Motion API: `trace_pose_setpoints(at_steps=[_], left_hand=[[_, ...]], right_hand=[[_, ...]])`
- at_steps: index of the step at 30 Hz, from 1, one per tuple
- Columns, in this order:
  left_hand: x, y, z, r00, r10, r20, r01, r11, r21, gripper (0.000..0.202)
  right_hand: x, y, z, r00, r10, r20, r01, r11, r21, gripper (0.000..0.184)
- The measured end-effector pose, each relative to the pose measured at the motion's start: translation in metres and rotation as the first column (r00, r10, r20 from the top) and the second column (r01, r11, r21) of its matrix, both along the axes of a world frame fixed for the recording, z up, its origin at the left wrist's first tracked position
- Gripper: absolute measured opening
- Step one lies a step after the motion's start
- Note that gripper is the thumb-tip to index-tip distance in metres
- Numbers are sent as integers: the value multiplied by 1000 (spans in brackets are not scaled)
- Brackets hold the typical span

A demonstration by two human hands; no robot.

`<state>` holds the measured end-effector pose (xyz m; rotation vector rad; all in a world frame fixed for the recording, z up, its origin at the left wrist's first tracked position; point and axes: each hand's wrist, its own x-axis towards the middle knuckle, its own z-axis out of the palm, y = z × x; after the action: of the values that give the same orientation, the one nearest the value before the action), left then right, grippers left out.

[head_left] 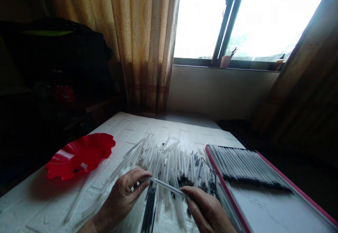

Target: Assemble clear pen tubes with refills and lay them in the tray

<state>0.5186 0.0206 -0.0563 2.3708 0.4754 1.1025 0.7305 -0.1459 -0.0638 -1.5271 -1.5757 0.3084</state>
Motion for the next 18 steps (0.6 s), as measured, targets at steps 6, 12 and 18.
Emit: trace_pose_setpoints(at_steps=[6,12,18], left_hand=[[0,1,-5,999,-33,4,33,999,-19,15],[1,-2,-5,997,-75,2,75,995,-61,15],[2,-9,0,982,-171,-77,162,980,-115,16]], right_hand=[[3,1,1,999,6,52,-4,999,-48,32],[4,0,6,997,50,51,-47,997,-67,31],[5,-2,9,995,90,43,-84,989,-124,30]])
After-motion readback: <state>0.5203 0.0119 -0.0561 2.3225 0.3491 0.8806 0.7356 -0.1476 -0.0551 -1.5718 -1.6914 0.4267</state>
